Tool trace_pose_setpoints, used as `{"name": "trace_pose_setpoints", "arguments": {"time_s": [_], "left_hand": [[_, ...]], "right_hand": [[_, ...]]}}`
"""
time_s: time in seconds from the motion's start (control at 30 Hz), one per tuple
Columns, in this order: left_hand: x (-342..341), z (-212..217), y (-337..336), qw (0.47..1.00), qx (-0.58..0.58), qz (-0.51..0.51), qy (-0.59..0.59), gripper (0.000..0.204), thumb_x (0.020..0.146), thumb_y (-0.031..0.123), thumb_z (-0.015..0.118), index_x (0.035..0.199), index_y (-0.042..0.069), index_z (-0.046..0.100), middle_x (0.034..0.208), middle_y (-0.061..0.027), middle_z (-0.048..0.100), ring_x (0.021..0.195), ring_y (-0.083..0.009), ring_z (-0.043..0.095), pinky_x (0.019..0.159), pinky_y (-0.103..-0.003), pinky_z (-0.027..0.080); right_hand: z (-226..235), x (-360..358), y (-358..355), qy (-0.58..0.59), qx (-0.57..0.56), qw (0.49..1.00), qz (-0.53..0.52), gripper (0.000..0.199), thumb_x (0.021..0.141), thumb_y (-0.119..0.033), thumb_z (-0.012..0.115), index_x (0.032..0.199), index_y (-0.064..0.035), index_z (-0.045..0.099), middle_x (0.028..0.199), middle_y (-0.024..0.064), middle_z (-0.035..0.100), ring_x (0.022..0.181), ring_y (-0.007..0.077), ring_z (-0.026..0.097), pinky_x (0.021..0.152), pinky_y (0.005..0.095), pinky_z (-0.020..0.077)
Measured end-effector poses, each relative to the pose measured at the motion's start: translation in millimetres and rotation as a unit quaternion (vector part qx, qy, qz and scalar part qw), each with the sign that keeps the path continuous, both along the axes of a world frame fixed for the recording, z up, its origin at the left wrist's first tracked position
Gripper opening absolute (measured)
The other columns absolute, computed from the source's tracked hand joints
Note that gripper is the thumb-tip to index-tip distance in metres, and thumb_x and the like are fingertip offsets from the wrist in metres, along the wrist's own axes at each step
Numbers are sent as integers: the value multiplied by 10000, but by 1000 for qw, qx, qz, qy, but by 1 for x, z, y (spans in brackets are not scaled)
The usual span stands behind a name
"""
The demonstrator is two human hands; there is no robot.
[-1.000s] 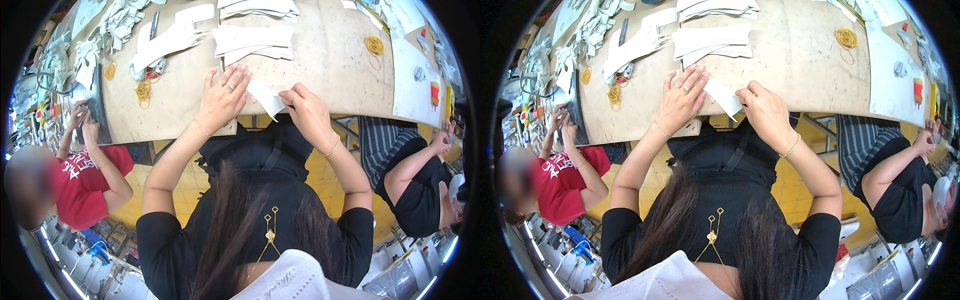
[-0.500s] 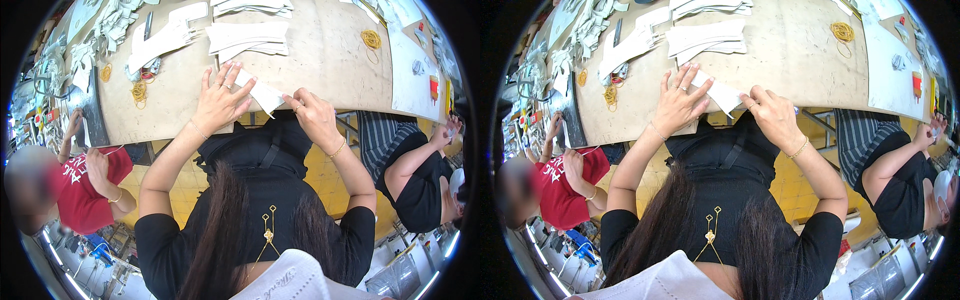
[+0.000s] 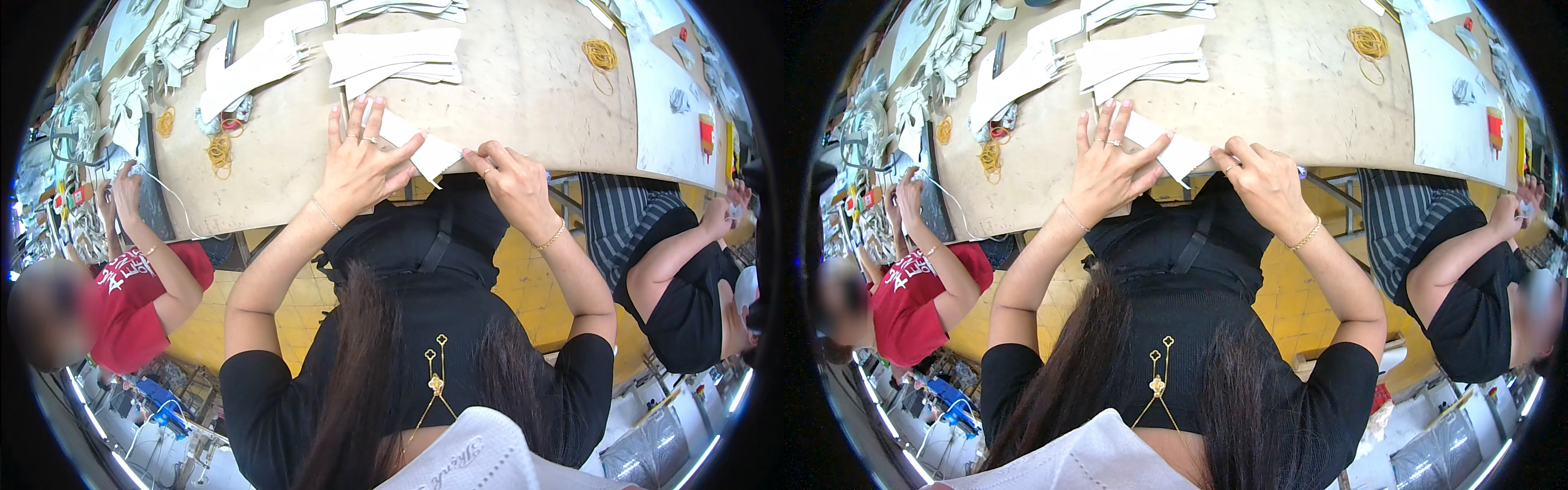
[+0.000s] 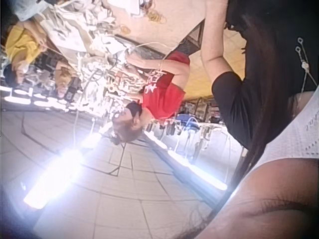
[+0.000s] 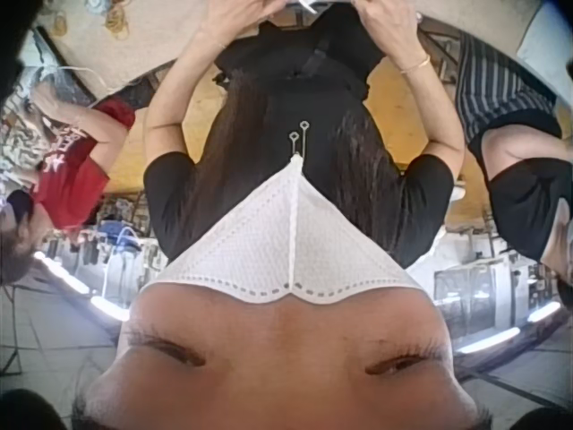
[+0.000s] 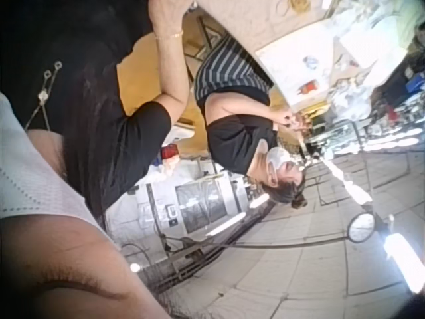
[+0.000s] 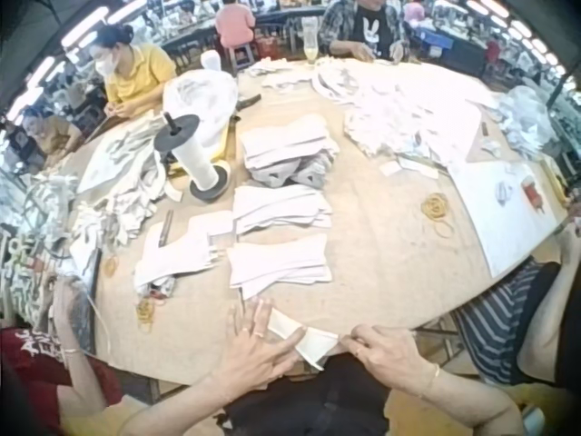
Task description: The person sits at a workbench and hand-sews white fabric pieces, likely mask components, using a needle and thread. She repeatedly picks up a piece, stitches along an edge, and places it on a growing pile. Coworkers are visible at adjacent stations performing similar tasks.
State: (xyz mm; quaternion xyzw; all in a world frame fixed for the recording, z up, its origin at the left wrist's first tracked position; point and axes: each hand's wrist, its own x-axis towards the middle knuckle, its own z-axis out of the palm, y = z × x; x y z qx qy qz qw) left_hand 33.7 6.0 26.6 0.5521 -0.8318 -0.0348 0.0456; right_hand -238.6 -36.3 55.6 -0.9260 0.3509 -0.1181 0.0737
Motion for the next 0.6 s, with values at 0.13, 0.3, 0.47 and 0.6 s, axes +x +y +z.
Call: {"name": "trace_pose_setpoints", "arguments": {"time_s": [0.13, 0.3, 0.47, 0.6], "left_hand": [[0, 0, -1, 1000, -3, 3, 5, 476, 952, 552, 548, 1419, 459, 536, 1565, -254, 345, 1483, -426, 266, 1157, -647, 126], [-12, 7, 4, 999, -13, 41, 7, 451, 957, 477, 589, 1401, 403, 567, 1534, -212, 393, 1464, -387, 302, 1138, -616, 163], [-38, 7, 0, 998, -23, 11, 50, 431, 913, 331, 697, 1325, 230, 624, 1465, -123, 469, 1430, -321, 342, 1112, -541, 237], [-40, 14, -10, 995, 0, -4, 100, 263, 899, 258, 702, 1128, 136, 657, 1336, -98, 565, 1294, -274, 479, 1070, -528, 287]], "right_hand": [[-1, 1, 1, 2, -1, 1000, 3, 282, 794, -111, 665, 1068, -76, 725, 938, 11, 589, 715, 138, 622, 604, 289, 533], [3, 4, 6, 36, -11, 999, 0, 336, 788, -122, 662, 1114, -58, 714, 944, 18, 592, 837, 156, 612, 625, 288, 549], [13, 3, 16, 46, 5, 997, -54, 356, 822, -153, 692, 1165, -57, 700, 961, 23, 607, 885, 178, 608, 644, 302, 554], [24, -10, 18, 59, 133, 966, -213, 469, 834, -220, 746, 1251, -49, 615, 1011, 72, 637, 898, 229, 618, 639, 337, 538]]}}
